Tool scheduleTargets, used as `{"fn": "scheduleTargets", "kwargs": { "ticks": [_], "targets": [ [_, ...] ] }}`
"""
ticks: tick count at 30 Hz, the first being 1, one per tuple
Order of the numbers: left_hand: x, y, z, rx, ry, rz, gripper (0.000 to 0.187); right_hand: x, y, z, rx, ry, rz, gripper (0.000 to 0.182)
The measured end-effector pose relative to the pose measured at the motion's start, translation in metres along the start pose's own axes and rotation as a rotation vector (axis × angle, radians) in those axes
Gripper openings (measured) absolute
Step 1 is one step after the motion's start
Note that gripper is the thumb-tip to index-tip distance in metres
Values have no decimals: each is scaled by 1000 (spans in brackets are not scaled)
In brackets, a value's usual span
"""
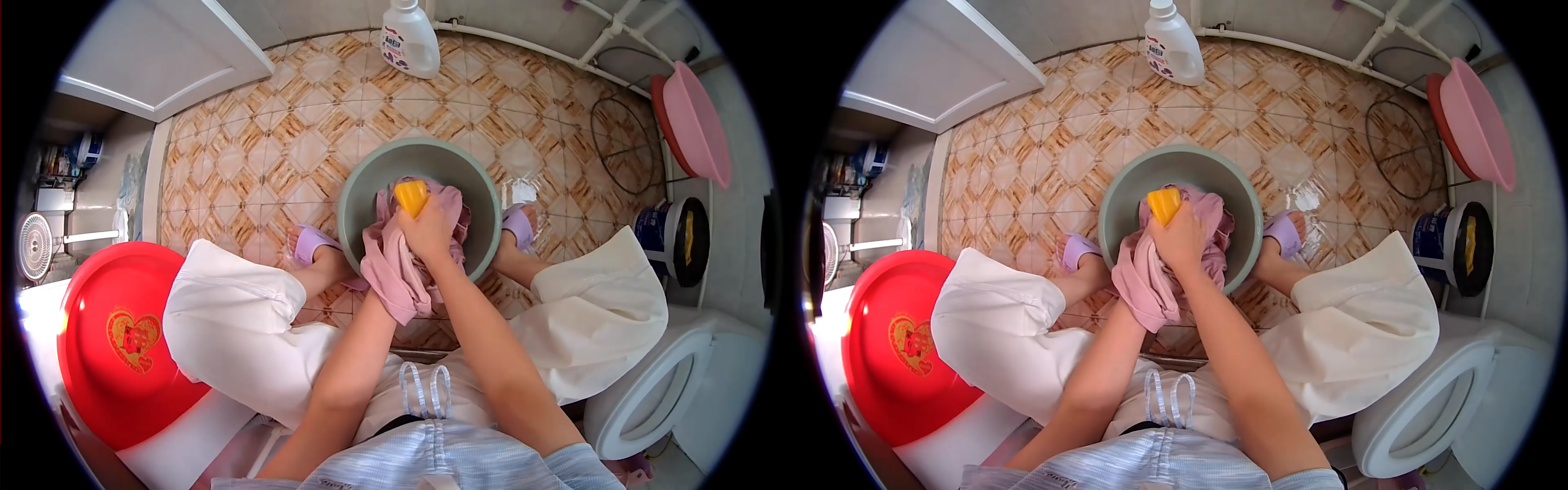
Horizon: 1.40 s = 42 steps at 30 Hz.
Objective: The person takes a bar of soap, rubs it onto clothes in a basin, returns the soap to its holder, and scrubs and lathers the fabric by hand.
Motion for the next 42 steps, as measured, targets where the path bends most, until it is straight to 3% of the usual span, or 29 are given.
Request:
{"fn": "scheduleTargets", "kwargs": {
  "ticks": [1, 2, 3, 5, 6, 8, 10, 11, 13, 14, 15, 17, 19, 20, 22, 23, 28, 31, 33, 35, 37, 39, 41, 42],
  "targets": [
    [5, 1, 0, 32, -51, 127, 45, -1, 4, 8, -43, -108, -81, 49],
    [47, 18, 0, -153, -163, 245, 43, -5, 7, 13, -45, -107, -82, 49],
    [35, 14, -3, -154, -166, 241, 43, -11, 12, 18, -199, -109, -63, 48],
    [-4, 0, -12, -90, -368, 1063, 38, -32, 22, 22, -455, -73, 48, 46],
    [9, 2, -3, -66, -276, 708, 34, -46, 29, 19, -430, -181, 119, 44],
    [5, 4, 0, -28, -152, 471, 34, -65, 32, 2, -401, -283, 186, 43],
    [1, 5, 1, -7, -118, 403, 34, -73, 29, -22, 96, -655, 866, 34],
    [-1, 5, 3, -1, -127, 403, 34, -68, 20, -34, 101, -634, 878, 30],
    [-6, 5, 7, 8, -169, 454, 34, -59, 10, -39, 38, -252, 764, 31],
    [-8, 5, 9, 6, -221, 519, 34, -67, 3, -32, 63, -156, 532, 29],
    [-14, 4, 11, 5, -344, 685, 34, -57, 6, -32, 60, -156, 539, 29],
    [-27, 4, 15, -41, -739, 1172, 34, -11, 29, -38, -40, 90, 97, 27],
    [-38, 4, 15, -51, -890, 1325, 34, 19, 39, -51, 8, 113, 155, 25],
    [-33, 11, 17, 67, -344, 892, 33, 30, 40, -59, 8, 166, 181, 25],
    [-27, 15, 3, 60, -42, 488, 33, 45, 44, -75, 11, 220, 208, 25],
    [-24, 16, -2, 60, -1, 387, 33, 50, 45, -81, 44, 280, 187, 28],
    [-26, 12, -15, 19, 101, -9, 33, 45, 46, -98, 155, 350, 111, 37],
    [-31, 5, -13, -27, 80, -86, 33, 38, 62, -92, 242, 395, 196, 35],
    [-34, 1, -3, -57, 43, -42, 33, 23, 75, -66, 427, 151, 642, 30],
    [-31, -3, 6, -81, 3, 38, 33, 16, 94, -38, 179, -220, 789, 29],
    [-28, -6, 11, -95, -17, 91, 33, 21, 96, -24, -319, 27, 386, 34],
    [-26, -11, 8, -107, -32, 123, 33, 34, 90, -35, -184, 296, -94, 44],
    [-26, -16, 3, -117, -40, 127, 33, 45, 64, -61, -185, 563, -114, 49],
    [-27, -19, 0, -121, -46, 135, 33, 40, 57, -55, -183, 561, -113, 49]
  ]
}}
Point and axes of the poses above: each hand's wrist, its own z-axis towards the middle knuckle, its own y-axis out of the back of the hand, x = y × z, the point moved 1 cm from there along z, towards the middle knuckle, and after that the axes turned 10 degrees about -x, right-handed, at the moved point
